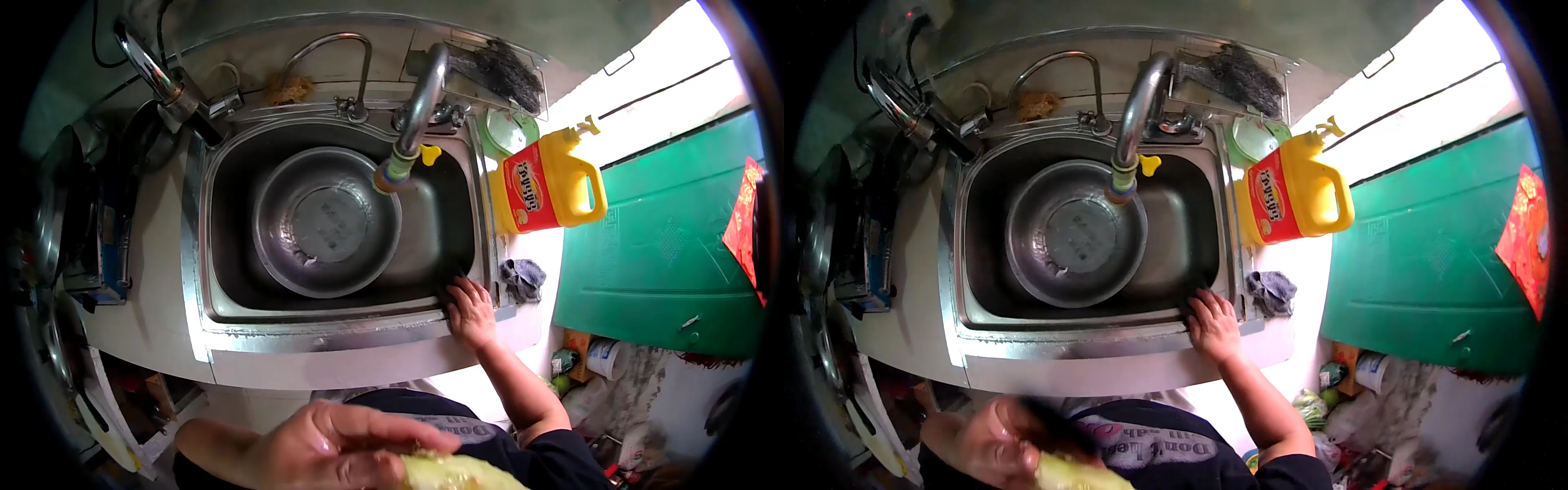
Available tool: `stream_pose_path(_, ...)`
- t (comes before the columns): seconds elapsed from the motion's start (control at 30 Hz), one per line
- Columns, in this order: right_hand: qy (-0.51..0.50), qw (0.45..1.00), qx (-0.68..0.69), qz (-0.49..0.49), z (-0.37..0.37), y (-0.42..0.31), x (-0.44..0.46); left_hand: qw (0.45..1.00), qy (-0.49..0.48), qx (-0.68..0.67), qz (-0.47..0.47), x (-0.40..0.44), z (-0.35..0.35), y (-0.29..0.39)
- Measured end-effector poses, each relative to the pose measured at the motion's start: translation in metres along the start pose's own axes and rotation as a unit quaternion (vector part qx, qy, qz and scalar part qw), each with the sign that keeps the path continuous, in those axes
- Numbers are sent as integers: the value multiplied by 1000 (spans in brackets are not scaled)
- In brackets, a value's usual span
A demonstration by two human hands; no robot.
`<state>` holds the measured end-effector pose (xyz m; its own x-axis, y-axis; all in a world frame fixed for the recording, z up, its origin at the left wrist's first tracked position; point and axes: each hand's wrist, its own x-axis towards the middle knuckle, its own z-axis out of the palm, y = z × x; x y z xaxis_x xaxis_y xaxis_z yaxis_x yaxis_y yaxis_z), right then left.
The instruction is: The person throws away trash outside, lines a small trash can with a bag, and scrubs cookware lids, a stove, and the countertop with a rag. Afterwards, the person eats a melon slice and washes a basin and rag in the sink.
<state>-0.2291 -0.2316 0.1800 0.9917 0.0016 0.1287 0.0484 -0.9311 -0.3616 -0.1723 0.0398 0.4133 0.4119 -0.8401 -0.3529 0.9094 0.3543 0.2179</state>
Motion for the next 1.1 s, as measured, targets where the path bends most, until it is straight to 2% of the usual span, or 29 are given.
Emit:
stream_pose_path(0.03,3,1000,4,2,0,0,0,998,63,-8,-17,1,8,2)
stream_pose_path(0.07,3,1000,7,-3,-1,0,0,998,42,32,-45,-5,-1,-2)
stream_pose_path(0.1,2,1000,10,-7,-1,1,-1,997,74,34,-9,6,16,-5)
stream_pose_path(0.17,-3,999,29,-15,-2,5,-2,997,11,-29,65,20,-1,-24)
stream_pose_path(0.23,-9,999,44,-28,-7,5,-2,994,15,-31,103,41,-5,-31)
stream_pose_path(0.27,-26,998,34,-35,-12,6,-3,983,72,32,168,56,-13,-43)
stream_pose_path(0.3,-19,999,29,-35,-16,7,-7,975,121,44,180,66,-11,-49)
stream_pose_path(0.37,54,995,79,-39,-22,14,-14,966,127,39,224,91,-25,-68)
stream_pose_path(0.4,70,978,196,-24,-29,17,-18,961,144,47,232,103,-31,-77)
stream_pose_path(0.43,83,947,310,-8,-40,19,-21,956,162,54,239,114,-37,-86)
stream_pose_path(0.5,9,823,563,76,-70,20,-27,954,161,84,240,135,-44,-104)
stream_pose_path(0.57,-38,793,605,66,-85,36,-33,950,177,80,246,156,-50,-123)
stream_pose_path(0.63,-45,791,605,83,-99,47,-38,946,186,79,252,172,-55,-140)
stream_pose_path(0.7,-79,761,641,65,-94,58,-43,935,200,126,265,183,-59,-156)
stream_pose_path(0.83,-67,548,829,91,-65,53,-48,930,243,135,243,192,-60,-173)
stream_pose_path(0.9,-42,577,810,101,-68,53,-50,946,191,135,223,196,-68,-170)
stream_pose_path(0.97,-46,630,765,123,-80,58,-49,936,222,158,221,204,-64,-167)
stream_pose_path(1.07,-23,636,760,136,-81,63,-46,937,224,173,205,213,-66,-163)
stream_pose_path(1.1,0,653,745,137,-81,65,-46,941,214,180,193,216,-67,-160)
